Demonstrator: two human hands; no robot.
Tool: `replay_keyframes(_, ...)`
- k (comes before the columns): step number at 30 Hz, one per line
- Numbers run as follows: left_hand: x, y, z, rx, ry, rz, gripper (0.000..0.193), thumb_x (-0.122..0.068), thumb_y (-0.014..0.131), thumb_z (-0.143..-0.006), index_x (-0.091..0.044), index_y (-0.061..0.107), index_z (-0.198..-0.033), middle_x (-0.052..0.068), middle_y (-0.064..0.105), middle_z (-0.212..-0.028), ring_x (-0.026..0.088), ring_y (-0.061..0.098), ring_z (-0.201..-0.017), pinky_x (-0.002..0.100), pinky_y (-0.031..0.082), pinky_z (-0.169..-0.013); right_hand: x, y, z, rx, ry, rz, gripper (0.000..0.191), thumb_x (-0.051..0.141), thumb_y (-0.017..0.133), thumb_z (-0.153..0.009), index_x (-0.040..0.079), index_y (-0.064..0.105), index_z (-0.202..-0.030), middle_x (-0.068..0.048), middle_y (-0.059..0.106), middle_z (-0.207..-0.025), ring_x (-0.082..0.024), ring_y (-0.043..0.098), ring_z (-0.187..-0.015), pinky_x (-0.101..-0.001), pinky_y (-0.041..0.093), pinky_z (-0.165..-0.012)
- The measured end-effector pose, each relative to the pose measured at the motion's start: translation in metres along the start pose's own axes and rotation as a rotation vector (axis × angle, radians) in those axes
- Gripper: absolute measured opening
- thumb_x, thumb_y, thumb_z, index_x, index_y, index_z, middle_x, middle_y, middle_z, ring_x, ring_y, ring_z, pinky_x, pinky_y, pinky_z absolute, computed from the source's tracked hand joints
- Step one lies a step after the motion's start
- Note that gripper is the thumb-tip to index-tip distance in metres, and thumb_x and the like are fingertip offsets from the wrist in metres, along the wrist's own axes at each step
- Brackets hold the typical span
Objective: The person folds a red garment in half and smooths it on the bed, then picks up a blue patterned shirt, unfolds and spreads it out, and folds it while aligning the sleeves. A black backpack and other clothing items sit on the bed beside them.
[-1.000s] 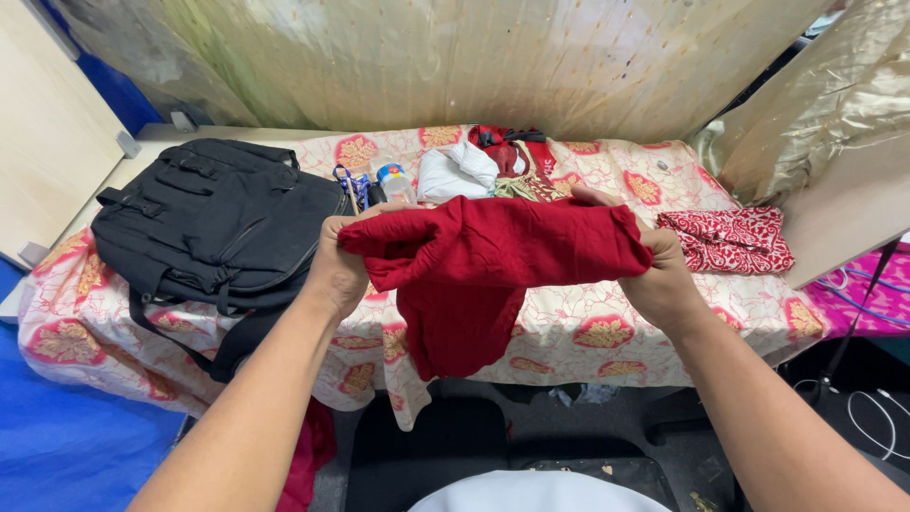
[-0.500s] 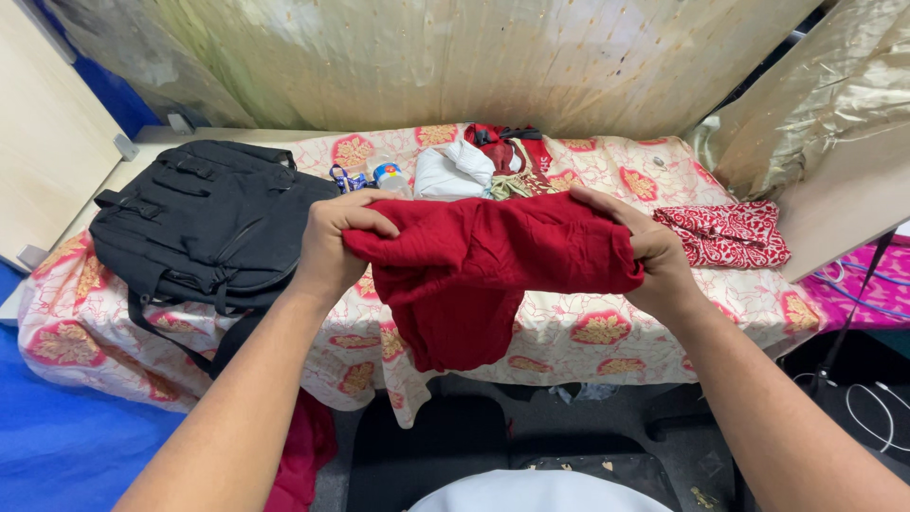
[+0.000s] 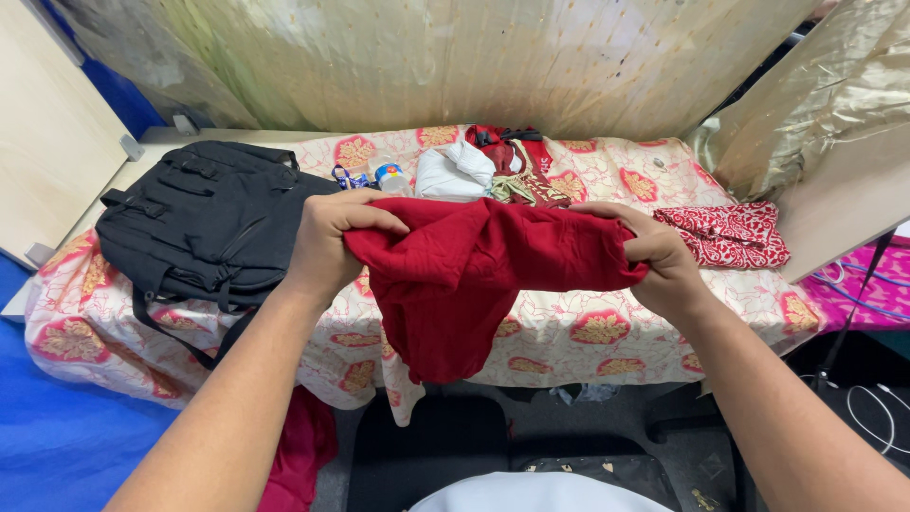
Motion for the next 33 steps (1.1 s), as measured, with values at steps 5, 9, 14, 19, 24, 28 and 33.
replay_keyframes(5,0.018,-0.004,0.004,-0.037,-0.069,0.048,0.022,0.011,0.073,-0.073,0.000,0.077,-0.092,0.012,0.077,-0.097,0.019,0.075,-0.088,0.027,0.056,-0.080,0.031,-0.002,-0.010,-0.077,-0.089,-0.008,0.016,-0.005,0.073,-0.090,0.008,0.077,-0.098,-0.019,0.058,-0.150,-0.027,0.059,-0.136,-0.0370,0.047,-0.116)
replay_keyframes(9,0.055,0.017,0.006,-0.008,-0.229,0.450,0.021,0.021,0.064,-0.076,0.003,0.073,-0.082,0.007,0.073,-0.090,0.013,0.067,-0.084,0.026,0.054,-0.081,0.019,-0.009,-0.009,-0.163,-0.035,-0.082,0.018,-0.007,0.067,-0.099,0.006,0.077,-0.108,-0.021,0.062,-0.147,-0.027,0.059,-0.140,-0.0393,0.046,-0.121)
replay_keyframes(14,0.076,0.029,0.013,0.001,-0.347,0.557,0.022,0.024,0.060,-0.075,0.005,0.071,-0.078,0.006,0.071,-0.094,0.013,0.066,-0.088,0.026,0.054,-0.083,-0.027,-0.002,-0.004,-0.259,0.240,-0.663,0.024,-0.005,0.062,-0.093,-0.002,0.075,-0.113,-0.021,0.056,-0.150,-0.030,0.055,-0.136,-0.0425,0.042,-0.119)
replay_keyframes(19,0.075,0.038,0.023,0.108,-0.531,0.434,0.025,0.018,0.059,-0.086,0.003,0.078,-0.092,0.009,0.077,-0.105,0.015,0.071,-0.097,0.028,0.056,-0.094,-0.054,0.011,0.012,-0.299,0.480,-0.913,0.045,0.012,0.049,-0.085,-0.011,0.077,-0.113,-0.029,0.058,-0.143,-0.032,0.052,-0.138,-0.0411,0.035,-0.121)
replay_keyframes(24,0.051,0.033,0.015,0.077,-0.442,0.401,0.031,0.015,0.059,-0.086,0.001,0.080,-0.104,0.012,0.077,-0.113,0.018,0.071,-0.105,0.030,0.053,-0.100,-0.057,0.026,0.012,-0.183,0.352,-0.883,0.063,0.039,0.038,-0.115,-0.011,0.073,-0.099,-0.030,0.063,-0.136,-0.033,0.056,-0.137,-0.0474,0.038,-0.120)
replay_keyframes(28,0.011,0.013,0.003,0.014,-0.137,0.045,0.034,0.008,0.072,-0.081,-0.004,0.076,-0.113,0.016,0.076,-0.118,0.023,0.073,-0.110,0.031,0.054,-0.099,-0.070,0.005,0.022,-0.409,0.270,-0.692,0.025,0.014,0.060,-0.106,-0.008,0.072,-0.105,-0.022,0.069,-0.132,-0.027,0.066,-0.117,-0.0412,0.050,-0.110)
replay_keyframes(33,0.007,0.012,-0.009,0.183,-0.146,-0.081,0.058,0.015,0.062,-0.069,-0.007,0.075,-0.121,0.018,0.072,-0.127,0.028,0.070,-0.119,0.032,0.052,-0.103,-0.066,-0.017,0.014,-0.508,0.245,-0.504,0.027,-0.013,0.075,-0.089,-0.005,0.069,-0.114,-0.018,0.071,-0.118,-0.021,0.070,-0.109,-0.0332,0.057,-0.102)
Point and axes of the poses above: each hand's wrist, its own z-axis away from the middle knuckle, its own y-axis out of the palm, x = y × z, the point moved 10 cm from there along -z, towards the middle knuckle
